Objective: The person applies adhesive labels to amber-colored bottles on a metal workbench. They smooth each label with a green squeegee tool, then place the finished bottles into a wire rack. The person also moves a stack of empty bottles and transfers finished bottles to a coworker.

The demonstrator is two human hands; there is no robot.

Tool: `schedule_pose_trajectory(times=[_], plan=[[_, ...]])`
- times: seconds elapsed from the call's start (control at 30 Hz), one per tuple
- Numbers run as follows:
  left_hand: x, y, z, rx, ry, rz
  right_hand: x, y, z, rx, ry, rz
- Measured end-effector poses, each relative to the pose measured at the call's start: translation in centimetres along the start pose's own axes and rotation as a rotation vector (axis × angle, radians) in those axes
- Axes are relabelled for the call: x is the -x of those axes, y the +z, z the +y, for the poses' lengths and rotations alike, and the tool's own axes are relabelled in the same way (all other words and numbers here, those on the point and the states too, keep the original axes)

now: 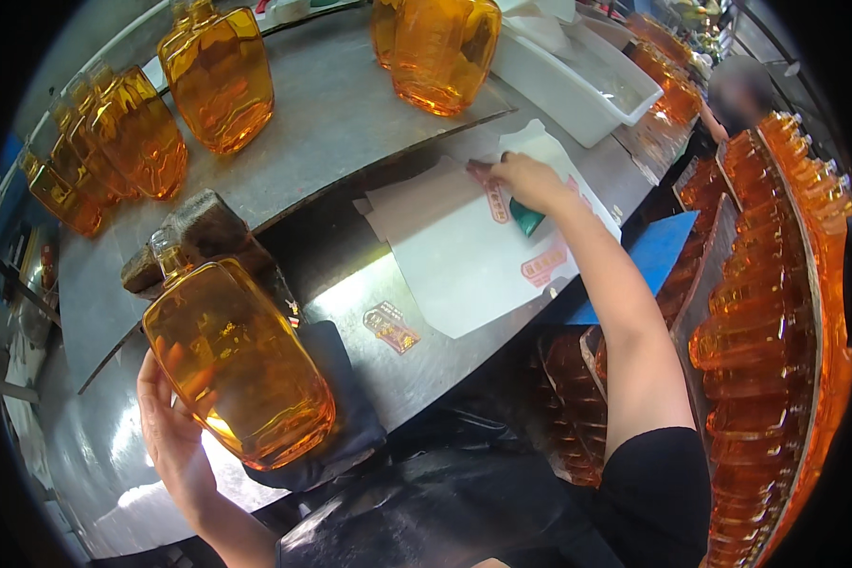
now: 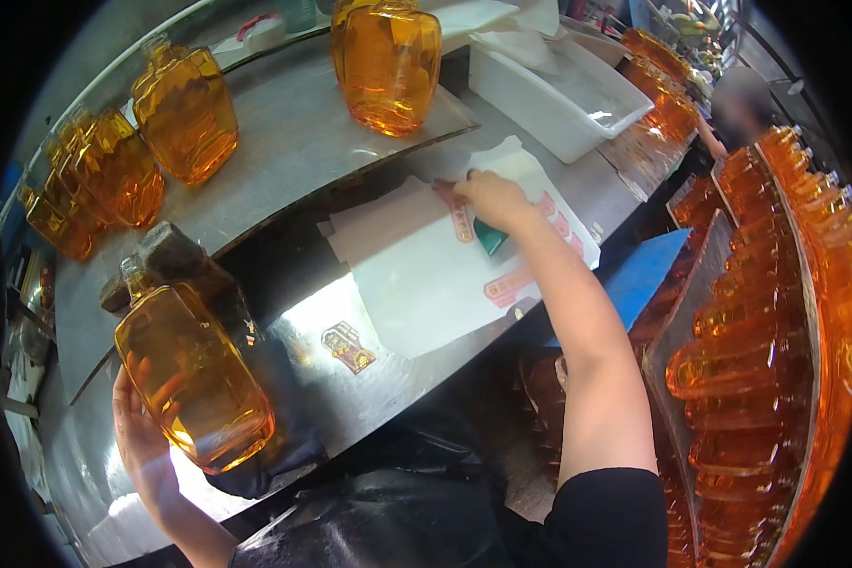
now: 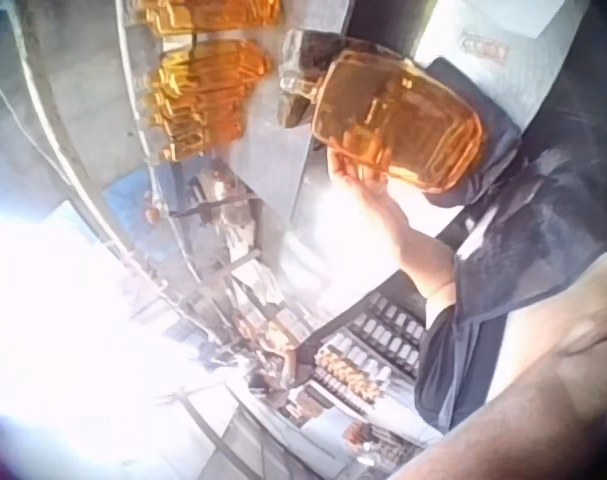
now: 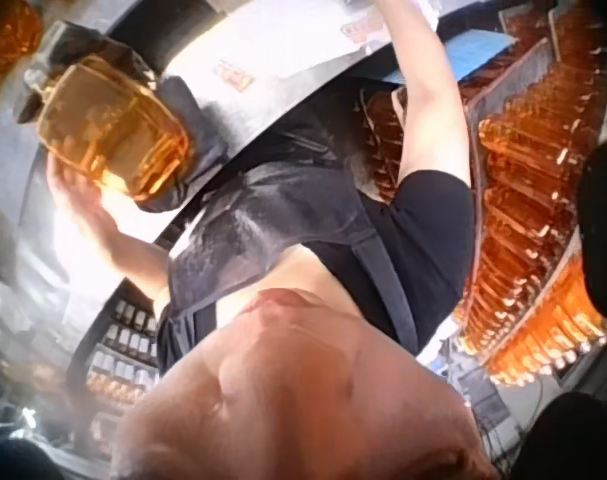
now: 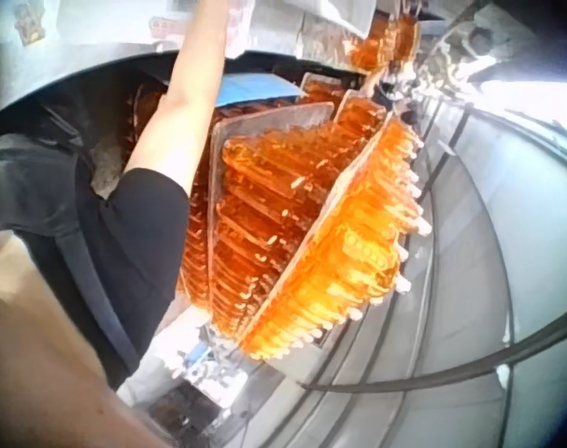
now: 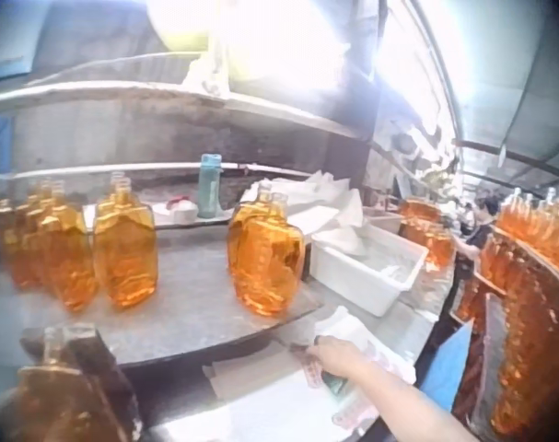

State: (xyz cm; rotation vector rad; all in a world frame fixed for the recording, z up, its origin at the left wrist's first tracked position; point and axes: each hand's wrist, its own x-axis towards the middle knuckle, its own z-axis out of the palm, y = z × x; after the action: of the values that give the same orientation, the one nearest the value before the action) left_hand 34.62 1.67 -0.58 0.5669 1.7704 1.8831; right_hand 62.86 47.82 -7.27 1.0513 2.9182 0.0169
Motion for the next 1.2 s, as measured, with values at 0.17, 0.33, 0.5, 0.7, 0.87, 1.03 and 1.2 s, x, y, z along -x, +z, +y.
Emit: schedule_pose_trajectory(times=[0.17, 0.33, 0.5, 0.7, 0.87, 1.03, 1.2], plan=[[1.0, -0.5, -0.4, -0.082, 0.002, 0.167, -4.6, -1.3, 1.7, -0.197, -0.141, -0.017], [1.4, -0.6, -0.2, -0.097, 0.023, 0.116, -7.3, 0.3, 3.7, -0.443, -0.16, -0.14], [2.8, 1.5, -0.3, -0.184, 0.474, -0.124, -4.7, 0.6, 1.4, -0.029, 0.03, 0.284], [4.7, 2.7, -0.5, -0.534, 0.355, -0.153, 4.4, -10.9, -14.0, -0.062, -0.168, 0.661], [4.5, 2.3, -1.0, -0.568, 0.402, -0.187, 8.3, -20.7, -23.7, -0.9, -0.452, 0.25], [3.9, 0.5, 0.3, -0.392, 0.332, -0.303, 3.6, -19.3, -30.5, -0.697, -0.809, -0.027], [1.7, 1.2, 2.2, -0.699, 0.535, -0.222, 1.4, -17.9, -32.2, -0.489, -0.729, 0.036]])
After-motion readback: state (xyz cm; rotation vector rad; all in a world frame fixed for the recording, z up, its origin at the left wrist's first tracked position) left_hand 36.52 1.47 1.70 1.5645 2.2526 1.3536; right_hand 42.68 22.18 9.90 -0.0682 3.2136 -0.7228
